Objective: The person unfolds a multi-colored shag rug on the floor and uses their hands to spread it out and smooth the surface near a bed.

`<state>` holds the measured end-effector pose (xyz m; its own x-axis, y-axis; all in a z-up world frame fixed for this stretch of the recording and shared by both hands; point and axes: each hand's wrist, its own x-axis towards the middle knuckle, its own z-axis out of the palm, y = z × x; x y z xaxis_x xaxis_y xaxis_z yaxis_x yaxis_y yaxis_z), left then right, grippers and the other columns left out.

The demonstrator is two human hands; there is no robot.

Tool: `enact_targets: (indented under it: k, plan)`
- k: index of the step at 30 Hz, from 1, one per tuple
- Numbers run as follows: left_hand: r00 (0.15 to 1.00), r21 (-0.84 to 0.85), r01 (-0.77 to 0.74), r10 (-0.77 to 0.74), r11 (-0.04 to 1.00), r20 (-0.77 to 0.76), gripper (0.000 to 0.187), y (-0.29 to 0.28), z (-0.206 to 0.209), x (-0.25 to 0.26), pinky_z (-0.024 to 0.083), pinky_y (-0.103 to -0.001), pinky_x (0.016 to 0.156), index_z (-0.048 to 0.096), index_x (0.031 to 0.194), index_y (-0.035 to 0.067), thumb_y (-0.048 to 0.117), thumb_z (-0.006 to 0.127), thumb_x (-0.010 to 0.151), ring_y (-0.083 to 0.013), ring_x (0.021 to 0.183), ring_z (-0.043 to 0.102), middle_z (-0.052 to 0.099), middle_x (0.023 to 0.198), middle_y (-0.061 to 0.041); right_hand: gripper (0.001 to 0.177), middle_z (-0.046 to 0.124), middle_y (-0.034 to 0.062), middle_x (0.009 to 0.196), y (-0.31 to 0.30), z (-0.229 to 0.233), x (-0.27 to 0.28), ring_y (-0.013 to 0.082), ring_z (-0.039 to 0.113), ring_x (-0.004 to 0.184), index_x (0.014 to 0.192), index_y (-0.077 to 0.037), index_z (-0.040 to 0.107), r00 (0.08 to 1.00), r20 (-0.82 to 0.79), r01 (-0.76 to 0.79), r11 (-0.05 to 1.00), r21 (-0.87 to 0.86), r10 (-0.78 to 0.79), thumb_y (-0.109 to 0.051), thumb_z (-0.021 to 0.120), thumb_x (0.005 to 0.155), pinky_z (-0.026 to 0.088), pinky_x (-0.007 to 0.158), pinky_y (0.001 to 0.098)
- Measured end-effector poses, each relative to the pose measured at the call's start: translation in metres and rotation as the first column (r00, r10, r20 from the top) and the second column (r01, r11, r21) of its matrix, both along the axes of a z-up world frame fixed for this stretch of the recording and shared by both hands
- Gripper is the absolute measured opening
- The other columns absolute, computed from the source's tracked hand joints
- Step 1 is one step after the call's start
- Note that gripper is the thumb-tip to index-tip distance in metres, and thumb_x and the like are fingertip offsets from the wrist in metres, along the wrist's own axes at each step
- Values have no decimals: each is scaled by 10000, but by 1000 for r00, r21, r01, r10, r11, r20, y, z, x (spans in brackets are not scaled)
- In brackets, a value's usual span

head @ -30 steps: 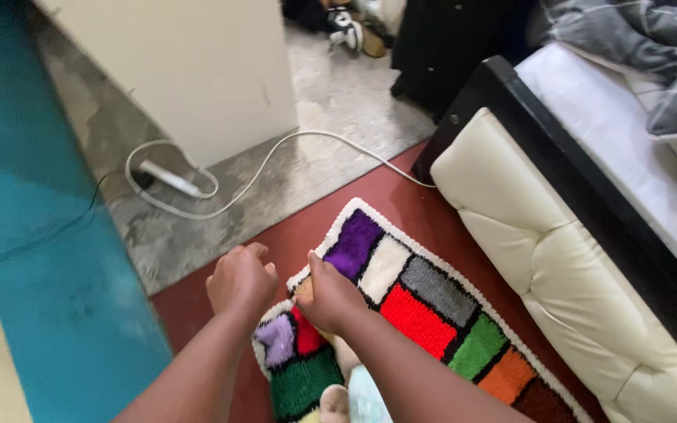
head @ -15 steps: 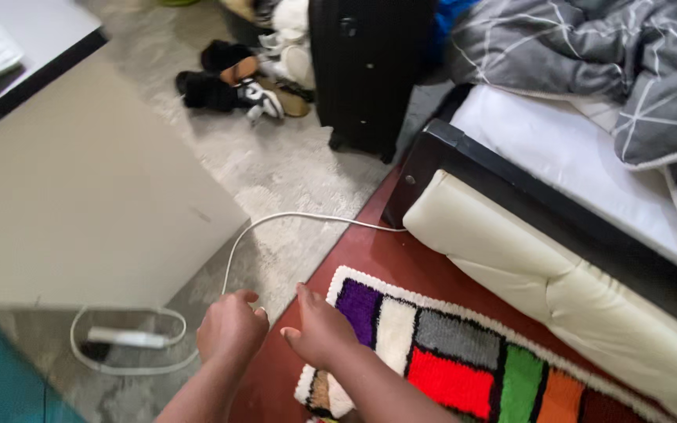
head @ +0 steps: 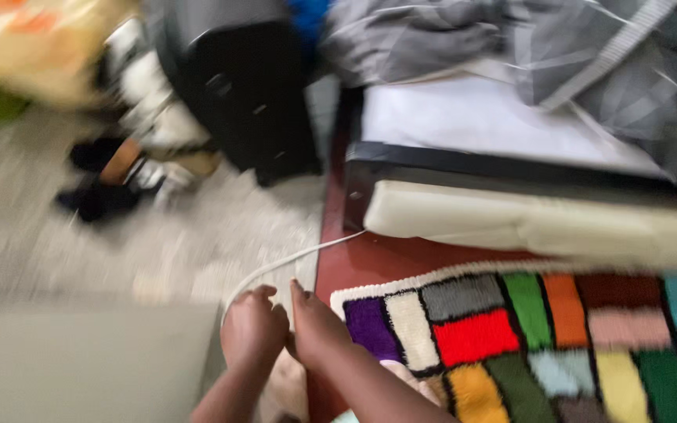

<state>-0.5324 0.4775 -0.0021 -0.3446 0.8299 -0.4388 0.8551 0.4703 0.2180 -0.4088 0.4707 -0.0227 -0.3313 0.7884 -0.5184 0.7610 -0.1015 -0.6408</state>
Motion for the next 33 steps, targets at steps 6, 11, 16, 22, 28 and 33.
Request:
enact_targets:
  k: [6, 11, 16, 22, 28, 33]
  plan:
    - [956, 154, 267, -282, 951, 81, 330, 62, 8, -8, 570, -441, 899, 754, 1154, 210, 181, 668, 837, -317, 1027, 718, 753, 1140, -61, 828, 576, 258, 1351, 25, 9, -25, 407, 627, 1164, 1611, -35, 161, 917, -77, 393, 920, 12, -391, -161, 617, 932, 541, 922, 485]
    - [828, 167, 548, -560, 820, 32, 319, 81, 14, 32, 573, -441, 894, 769, 1144, 191, 182, 679, 838, -318, 1011, 718, 749, 1101, -101, 858, 560, 246, 1349, 20, 23, -5, 401, 609, 1167, 1591, -53, 165, 778, -105, 619, 784, -41, -620, -120, 633, 875, 518, 925, 493]
    - [707, 145, 673, -689, 725, 160, 340, 81, 9, 98, 578, -437, 852, 746, 1163, 169, 163, 660, 834, -294, 976, 735, 755, 1094, -78, 735, 577, 241, 1339, 4, 16, 42, 412, 612, 1161, 1616, -59, 190, 598, -89, 797, 602, -40, -797, -184, 560, 993, 512, 925, 501]
    - [499, 63, 856, -852, 513, 161, 283, 98, -12, 199, 581, -423, 887, 762, 1146, 157, 216, 674, 884, -286, 1006, 740, 762, 1124, -99, 877, 544, 303, 1331, -8, -8, 113, 422, 598, 1174, 1563, 23, 184, 360, -207, 927, 324, 187, -910, -223, 697, 896, 505, 946, 485]
    - [266, 101, 949, -929, 299, 256, 330, 89, -29, 268, 555, -424, 923, 723, 1202, 145, 211, 660, 885, -275, 1010, 737, 763, 1121, -85, 865, 568, 273, 1327, -18, -5, 175, 397, 612, 1182, 1582, 7, 197, 163, -31, 980, 158, 122, -986, -151, 672, 876, 507, 959, 461]
    - [73, -27, 997, -956, 69, 283, 324, 104, -51, 299, 561, -425, 934, 715, 1210, 136, 216, 673, 899, -257, 1026, 750, 775, 1123, -80, 848, 580, 289, 1340, -19, -16, 182, 413, 602, 1224, 1547, 28, 288, -152, -48, 982, -156, 108, -987, -261, 739, 889, 493, 1007, 465]
